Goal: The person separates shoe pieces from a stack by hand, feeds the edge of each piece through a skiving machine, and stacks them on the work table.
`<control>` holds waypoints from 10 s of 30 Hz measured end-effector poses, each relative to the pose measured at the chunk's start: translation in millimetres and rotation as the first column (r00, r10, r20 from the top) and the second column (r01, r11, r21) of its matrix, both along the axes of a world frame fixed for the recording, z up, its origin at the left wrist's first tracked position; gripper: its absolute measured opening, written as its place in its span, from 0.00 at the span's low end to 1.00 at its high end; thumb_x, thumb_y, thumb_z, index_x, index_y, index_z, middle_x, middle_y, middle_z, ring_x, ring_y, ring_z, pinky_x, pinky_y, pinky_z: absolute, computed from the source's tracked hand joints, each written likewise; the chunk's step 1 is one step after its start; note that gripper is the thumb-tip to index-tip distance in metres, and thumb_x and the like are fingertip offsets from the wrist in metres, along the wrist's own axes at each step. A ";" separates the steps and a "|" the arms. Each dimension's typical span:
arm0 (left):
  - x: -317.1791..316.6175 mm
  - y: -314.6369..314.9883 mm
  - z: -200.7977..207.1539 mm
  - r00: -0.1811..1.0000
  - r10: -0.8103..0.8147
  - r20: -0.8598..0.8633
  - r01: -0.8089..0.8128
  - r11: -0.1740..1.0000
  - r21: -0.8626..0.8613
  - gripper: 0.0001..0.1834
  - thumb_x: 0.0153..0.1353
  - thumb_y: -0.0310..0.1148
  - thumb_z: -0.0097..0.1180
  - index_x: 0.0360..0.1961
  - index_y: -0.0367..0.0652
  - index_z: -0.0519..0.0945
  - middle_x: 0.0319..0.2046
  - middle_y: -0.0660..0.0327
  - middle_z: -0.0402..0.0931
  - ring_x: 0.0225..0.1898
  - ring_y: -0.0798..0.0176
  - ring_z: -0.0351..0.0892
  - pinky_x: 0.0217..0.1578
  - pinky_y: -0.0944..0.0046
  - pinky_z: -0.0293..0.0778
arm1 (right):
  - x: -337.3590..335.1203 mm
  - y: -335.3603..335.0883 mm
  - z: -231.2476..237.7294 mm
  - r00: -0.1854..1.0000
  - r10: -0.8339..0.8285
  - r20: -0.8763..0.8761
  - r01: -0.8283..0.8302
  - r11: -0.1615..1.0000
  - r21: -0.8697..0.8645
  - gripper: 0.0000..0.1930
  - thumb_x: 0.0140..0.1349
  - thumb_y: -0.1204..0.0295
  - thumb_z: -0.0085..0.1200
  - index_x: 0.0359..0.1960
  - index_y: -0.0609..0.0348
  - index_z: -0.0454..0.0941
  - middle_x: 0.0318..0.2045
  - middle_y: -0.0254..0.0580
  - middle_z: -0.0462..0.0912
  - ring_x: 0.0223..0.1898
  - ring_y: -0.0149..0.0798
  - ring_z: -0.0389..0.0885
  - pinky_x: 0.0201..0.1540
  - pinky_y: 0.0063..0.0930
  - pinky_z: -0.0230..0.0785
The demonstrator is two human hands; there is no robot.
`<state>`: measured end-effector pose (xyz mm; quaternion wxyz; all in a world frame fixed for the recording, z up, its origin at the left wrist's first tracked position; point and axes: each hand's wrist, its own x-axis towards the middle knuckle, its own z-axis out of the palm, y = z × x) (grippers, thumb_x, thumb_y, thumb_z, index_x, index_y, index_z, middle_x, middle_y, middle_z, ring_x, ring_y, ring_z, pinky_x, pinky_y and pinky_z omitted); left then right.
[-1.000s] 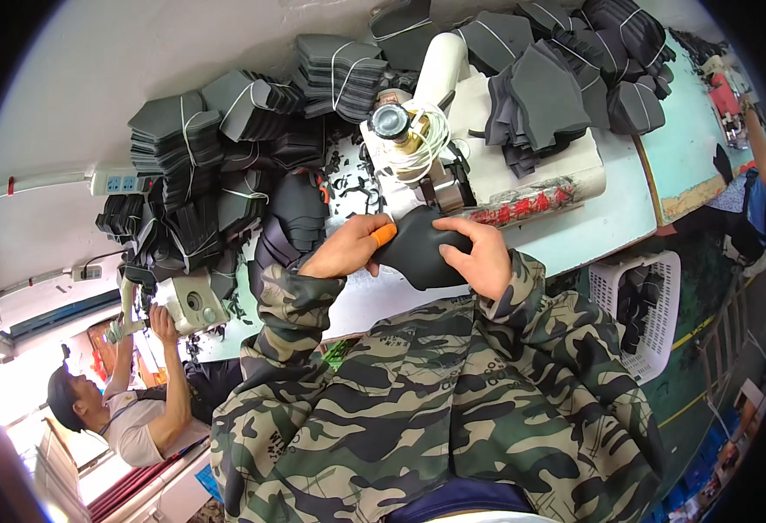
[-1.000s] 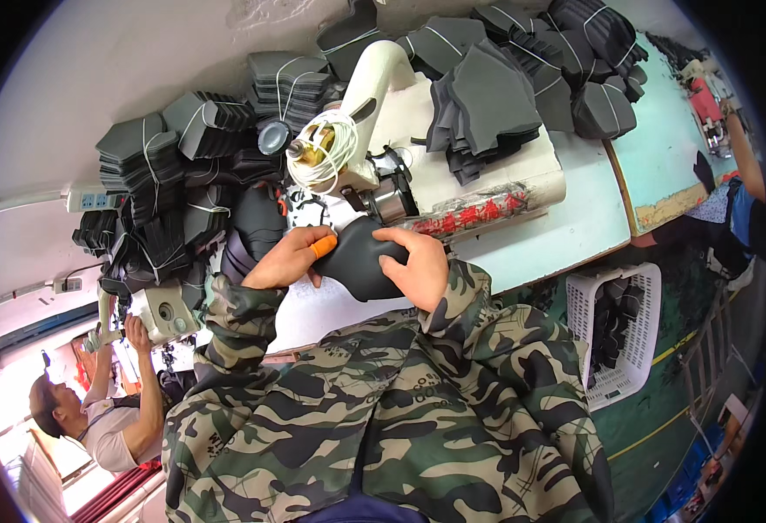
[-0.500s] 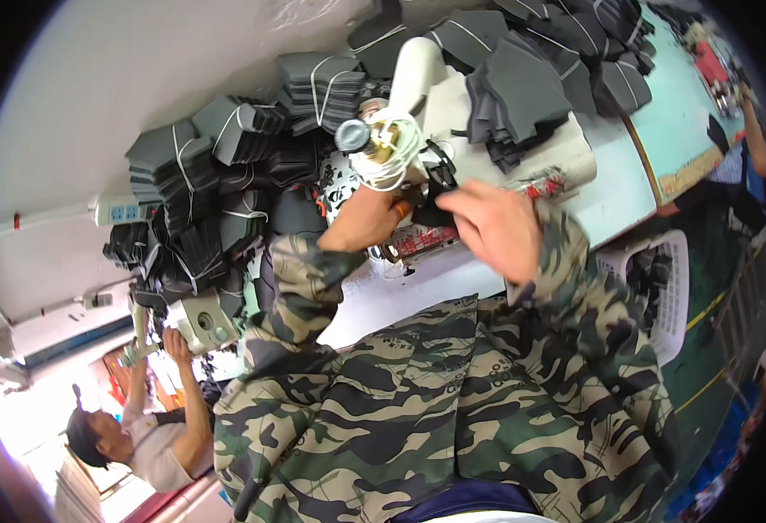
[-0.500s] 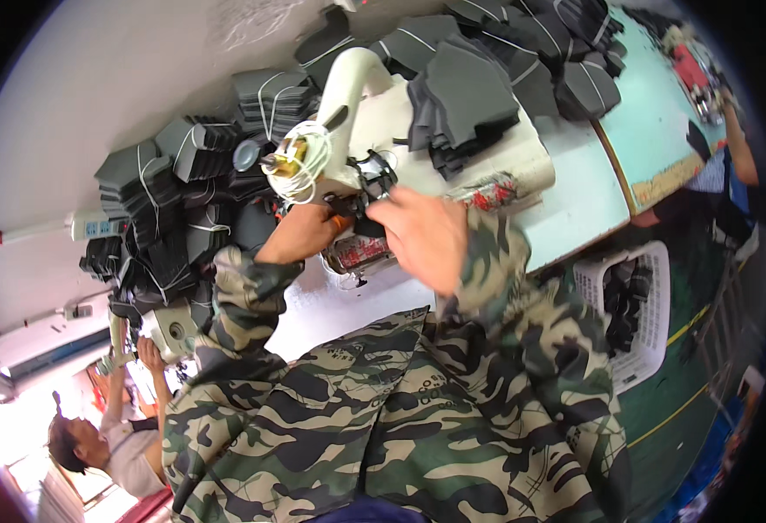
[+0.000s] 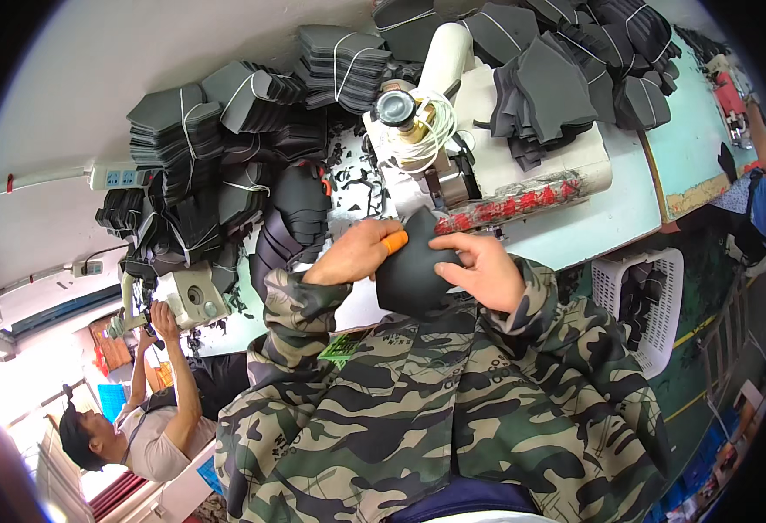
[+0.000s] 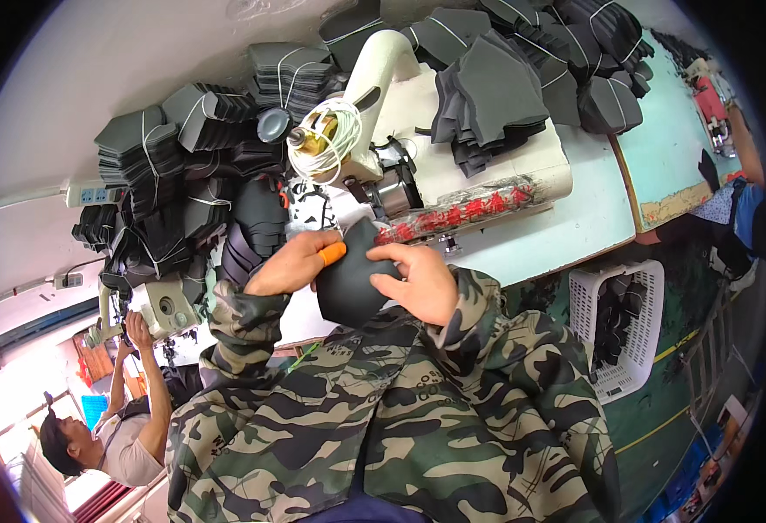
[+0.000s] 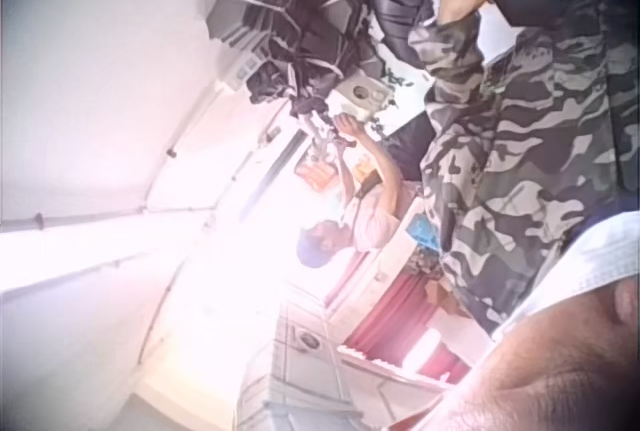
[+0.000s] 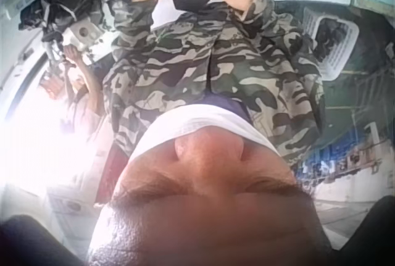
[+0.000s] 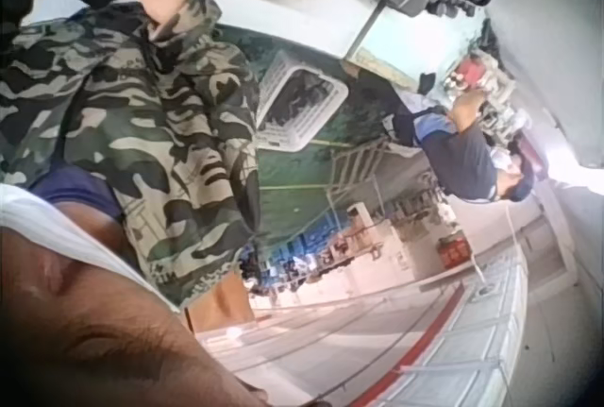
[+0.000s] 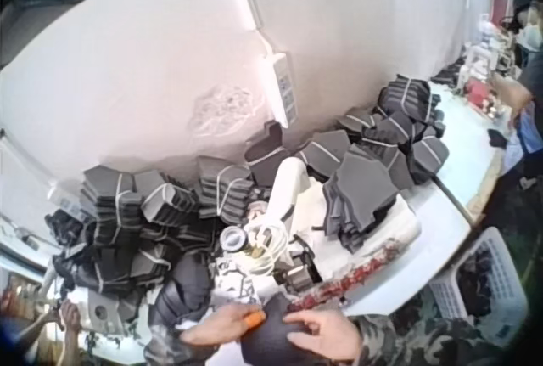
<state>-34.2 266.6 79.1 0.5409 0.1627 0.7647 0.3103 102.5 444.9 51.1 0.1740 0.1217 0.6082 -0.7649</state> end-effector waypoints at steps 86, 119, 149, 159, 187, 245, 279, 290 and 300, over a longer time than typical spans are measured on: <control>12.5 167.8 -80.5 0.577 0.566 0.589 -0.764 0.118 0.634 0.25 0.63 0.41 0.52 0.57 0.39 0.67 0.53 0.57 0.71 0.51 0.60 0.73 0.51 0.59 0.70 | -65.3 144.0 1.0 0.892 -0.154 -0.425 0.259 0.944 0.203 0.31 0.47 0.65 0.68 0.52 0.66 0.72 0.43 0.41 0.80 0.43 0.34 0.77 0.51 0.27 0.67; 6.2 173.2 -15.8 0.389 0.108 -0.915 0.254 0.942 0.219 0.54 0.34 0.31 0.73 0.64 0.33 0.55 0.62 0.42 0.56 0.63 0.39 0.55 0.63 0.50 0.56 | -75.3 188.0 44.9 0.885 0.460 0.076 -0.095 0.018 0.995 0.40 0.35 0.59 0.68 0.54 0.59 0.67 0.48 0.48 0.73 0.51 0.49 0.71 0.52 0.41 0.65; 67.7 -90.4 -134.3 0.563 -0.044 -0.825 -0.070 0.992 -0.101 0.17 0.55 0.33 0.56 0.47 0.42 0.75 0.45 0.51 0.77 0.44 0.52 0.77 0.41 0.58 0.74 | 78.8 336.0 -183.1 0.932 -0.350 0.088 0.232 0.768 0.597 0.34 0.52 0.59 0.64 0.55 0.71 0.69 0.46 0.52 0.78 0.47 0.38 0.77 0.54 0.29 0.65; -2.0 -91.7 -101.2 0.600 0.285 -0.747 -0.221 0.957 0.188 0.30 0.57 0.38 0.57 0.60 0.44 0.64 0.53 0.49 0.69 0.40 0.44 0.76 0.41 0.51 0.73 | 67.5 104.3 -20.3 0.901 -0.311 -0.303 0.434 0.652 0.622 0.14 0.62 0.73 0.49 0.48 0.68 0.75 0.43 0.42 0.79 0.44 0.34 0.76 0.53 0.27 0.65; -28.2 -254.9 -127.1 0.430 0.734 -0.526 -0.740 0.620 0.260 0.37 0.40 0.38 0.73 0.49 0.37 0.68 0.45 0.48 0.70 0.48 0.46 0.70 0.50 0.55 0.68 | -175.0 -255.2 -127.0 0.989 0.040 -0.143 0.024 0.909 0.416 0.33 0.49 0.49 0.63 0.47 0.67 0.74 0.42 0.52 0.81 0.45 0.45 0.80 0.49 0.34 0.69; 30.2 145.9 10.2 0.593 0.394 -0.703 0.017 0.866 0.500 0.44 0.39 0.27 0.71 0.60 0.38 0.62 0.50 0.46 0.70 0.52 0.45 0.71 0.52 0.57 0.69 | -47.7 186.9 8.7 0.871 0.180 -0.457 0.238 0.659 0.713 0.29 0.38 0.74 0.69 0.46 0.66 0.74 0.39 0.48 0.80 0.42 0.40 0.80 0.49 0.29 0.69; 23.7 168.4 28.8 0.257 -0.098 -0.961 0.238 0.971 -0.035 0.48 0.37 0.29 0.70 0.60 0.33 0.59 0.49 0.49 0.69 0.53 0.47 0.67 0.53 0.52 0.63 | -56.1 182.6 -15.6 0.851 0.334 -0.405 0.191 0.522 0.831 0.50 0.37 0.61 0.70 0.62 0.67 0.55 0.47 0.49 0.72 0.50 0.51 0.69 0.56 0.44 0.56; 18.1 164.8 22.5 0.490 0.109 -0.865 0.116 0.975 0.189 0.44 0.40 0.21 0.65 0.61 0.34 0.58 0.57 0.44 0.59 0.59 0.40 0.59 0.58 0.53 0.62 | -56.8 190.9 -14.0 0.839 0.308 -0.449 0.231 0.544 0.806 0.47 0.42 0.65 0.66 0.64 0.67 0.53 0.55 0.58 0.68 0.57 0.55 0.65 0.60 0.41 0.56; 20.6 172.5 22.4 0.212 -0.179 -0.961 0.103 0.982 -0.160 0.48 0.38 0.29 0.69 0.62 0.35 0.57 0.59 0.47 0.58 0.61 0.43 0.59 0.57 0.46 0.61 | -54.8 168.4 -12.7 0.874 0.258 -0.412 0.297 0.388 0.873 0.53 0.42 0.60 0.61 0.66 0.69 0.42 0.63 0.59 0.56 0.67 0.53 0.52 0.66 0.56 0.41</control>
